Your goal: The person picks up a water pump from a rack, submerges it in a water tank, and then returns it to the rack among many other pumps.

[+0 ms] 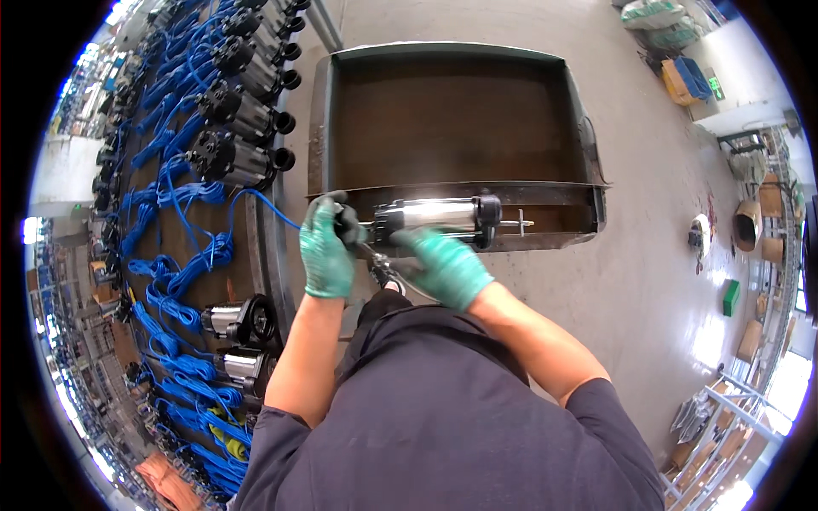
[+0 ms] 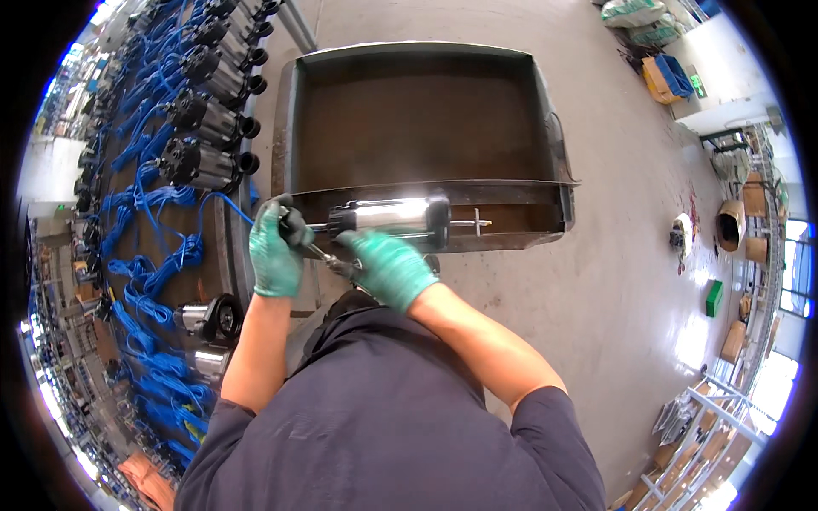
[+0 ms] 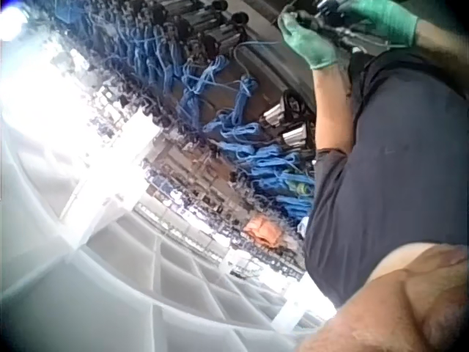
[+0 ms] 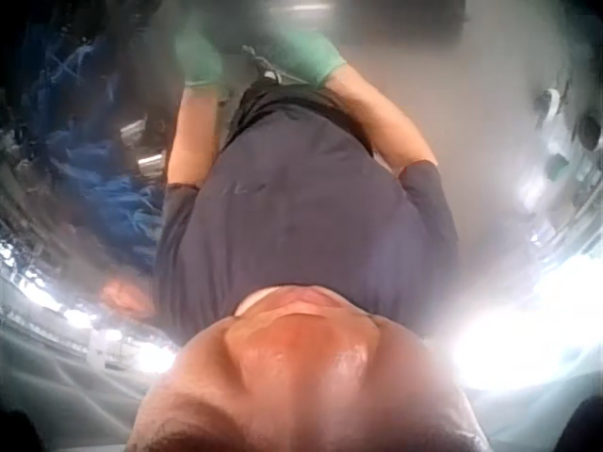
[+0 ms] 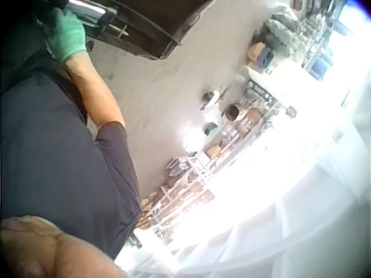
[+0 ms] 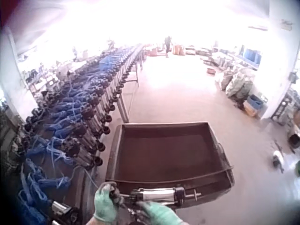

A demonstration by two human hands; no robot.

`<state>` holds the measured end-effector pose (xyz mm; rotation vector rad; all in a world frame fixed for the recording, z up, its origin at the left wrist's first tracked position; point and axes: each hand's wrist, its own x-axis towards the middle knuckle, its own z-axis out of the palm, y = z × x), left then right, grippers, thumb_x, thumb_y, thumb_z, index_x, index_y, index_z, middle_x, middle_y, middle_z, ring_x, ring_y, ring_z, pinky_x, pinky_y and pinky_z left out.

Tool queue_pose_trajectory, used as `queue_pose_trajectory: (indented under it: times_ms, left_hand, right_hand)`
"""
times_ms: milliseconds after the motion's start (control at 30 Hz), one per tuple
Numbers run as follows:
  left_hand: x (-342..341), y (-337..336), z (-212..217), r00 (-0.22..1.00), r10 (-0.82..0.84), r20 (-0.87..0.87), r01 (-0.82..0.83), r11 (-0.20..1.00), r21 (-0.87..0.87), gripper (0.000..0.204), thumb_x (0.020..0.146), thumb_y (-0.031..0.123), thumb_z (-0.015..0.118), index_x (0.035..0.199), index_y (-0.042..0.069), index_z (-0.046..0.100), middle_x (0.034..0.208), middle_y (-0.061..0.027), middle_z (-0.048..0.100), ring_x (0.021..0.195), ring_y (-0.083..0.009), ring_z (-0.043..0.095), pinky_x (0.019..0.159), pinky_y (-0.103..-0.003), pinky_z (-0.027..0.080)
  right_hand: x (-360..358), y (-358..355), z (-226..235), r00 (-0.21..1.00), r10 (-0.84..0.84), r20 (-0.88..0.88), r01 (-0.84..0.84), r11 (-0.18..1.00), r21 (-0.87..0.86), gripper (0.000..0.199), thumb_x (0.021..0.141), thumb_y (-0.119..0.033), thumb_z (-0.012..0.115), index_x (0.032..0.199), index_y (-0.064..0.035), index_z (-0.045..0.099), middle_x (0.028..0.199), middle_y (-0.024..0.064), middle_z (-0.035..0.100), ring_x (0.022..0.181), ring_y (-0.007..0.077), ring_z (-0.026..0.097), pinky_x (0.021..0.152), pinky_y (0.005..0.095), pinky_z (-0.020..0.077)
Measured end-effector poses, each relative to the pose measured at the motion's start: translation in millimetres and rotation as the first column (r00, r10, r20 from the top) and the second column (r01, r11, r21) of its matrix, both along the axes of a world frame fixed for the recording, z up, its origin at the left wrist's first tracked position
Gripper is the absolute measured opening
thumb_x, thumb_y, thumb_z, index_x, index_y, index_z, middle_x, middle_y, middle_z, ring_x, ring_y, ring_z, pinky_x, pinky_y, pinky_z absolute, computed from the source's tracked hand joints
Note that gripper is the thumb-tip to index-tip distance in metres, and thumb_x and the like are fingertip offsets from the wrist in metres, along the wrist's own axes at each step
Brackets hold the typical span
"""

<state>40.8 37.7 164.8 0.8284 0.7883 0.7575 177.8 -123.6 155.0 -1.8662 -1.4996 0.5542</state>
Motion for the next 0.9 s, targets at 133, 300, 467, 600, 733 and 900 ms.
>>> queue_pose_trajectory:
  times_ms: [133, 300, 467, 600, 733, 900]
  left_hand:
    - [-64.0, 63.6, -50.8, 0.943, 0.204, -0.262, -0.255, 0.951, -0.178, 0.031, 0.108, 0.039, 0.063, 0.095, 0.011, 0.065, 0.069, 0.0013, 0.055, 0.051, -0.011, 0.04, 0.047, -0.028, 0.03]
    - [-96.4, 97.0, -98.7, 0.893, -0.002, -0.451, -0.121, 0.962, -0.244, 0.036, 0.104, 0.044, 0.068, 0.086, 0.014, 0.064, 0.066, 0.0002, 0.06, 0.044, -0.009, 0.041, 0.042, -0.027, 0.029]
    - [-88.8, 104.2, -118.3, 0.87, -0.21, -0.445, 0.042, 0.932, -0.359, 0.031, 0.105, 0.043, 0.068, 0.095, 0.013, 0.067, 0.071, -0.0016, 0.063, 0.045, -0.0084, 0.041, 0.042, -0.026, 0.029]
    - [-82.7, 105.9, -119.3, 0.855, -0.276, -0.439, 0.087, 0.911, -0.402, 0.031, 0.105, 0.043, 0.068, 0.095, 0.013, 0.067, 0.069, -0.0011, 0.062, 0.045, -0.0088, 0.044, 0.042, -0.025, 0.03]
    - [-83.1, 108.7, -118.9, 0.832, -0.334, -0.443, 0.141, 0.899, -0.414, 0.032, 0.108, 0.042, 0.062, 0.094, 0.014, 0.066, 0.066, 0.0014, 0.059, 0.047, -0.008, 0.044, 0.042, -0.026, 0.03]
    - [-74.9, 109.8, -109.3, 0.802, -0.374, -0.466, 0.186, 0.897, -0.4, 0.032, 0.109, 0.041, 0.062, 0.093, 0.014, 0.064, 0.061, 0.0033, 0.053, 0.045, -0.0084, 0.041, 0.042, -0.027, 0.028]
  right_hand:
    - [54.7, 2.7, 13.6, 0.966, -0.257, 0.019, 0.249, 0.949, 0.191, 0.03, 0.083, -0.007, 0.077, 0.112, -0.0064, 0.07, 0.096, 0.0157, 0.073, 0.085, 0.0344, 0.072, 0.075, 0.044, 0.0591]
    - [104.2, 15.5, -4.4, 0.951, -0.307, 0.02, 0.306, 0.939, -0.156, 0.023, 0.096, -0.024, 0.074, 0.11, -0.0065, 0.075, 0.102, 0.0176, 0.076, 0.09, 0.036, 0.075, 0.079, 0.0413, 0.0605]
    - [105.3, 21.2, -29.6, 0.925, -0.377, -0.05, 0.361, 0.913, -0.191, 0.019, 0.096, -0.021, 0.07, 0.103, -0.0051, 0.076, 0.096, 0.0198, 0.076, 0.087, 0.0387, 0.074, 0.079, 0.0423, 0.0593]
    - [106.9, 21.5, -32.1, 0.934, -0.357, -0.003, 0.353, 0.924, -0.145, 0.016, 0.096, -0.018, 0.068, 0.1, -0.0043, 0.075, 0.093, 0.02, 0.075, 0.084, 0.0389, 0.074, 0.076, 0.0416, 0.0587]
    - [105.9, 22.7, -32.1, 0.933, -0.36, 0.025, 0.36, 0.922, -0.145, 0.015, 0.096, -0.017, 0.067, 0.099, -0.0047, 0.075, 0.092, 0.0195, 0.075, 0.082, 0.0382, 0.074, 0.074, 0.0414, 0.0584]
    - [105.1, 25.9, -30.7, 0.933, -0.357, 0.053, 0.361, 0.921, -0.15, 0.013, 0.095, -0.016, 0.068, 0.098, -0.0051, 0.075, 0.09, 0.0189, 0.074, 0.08, 0.0373, 0.073, 0.073, 0.0409, 0.0583]
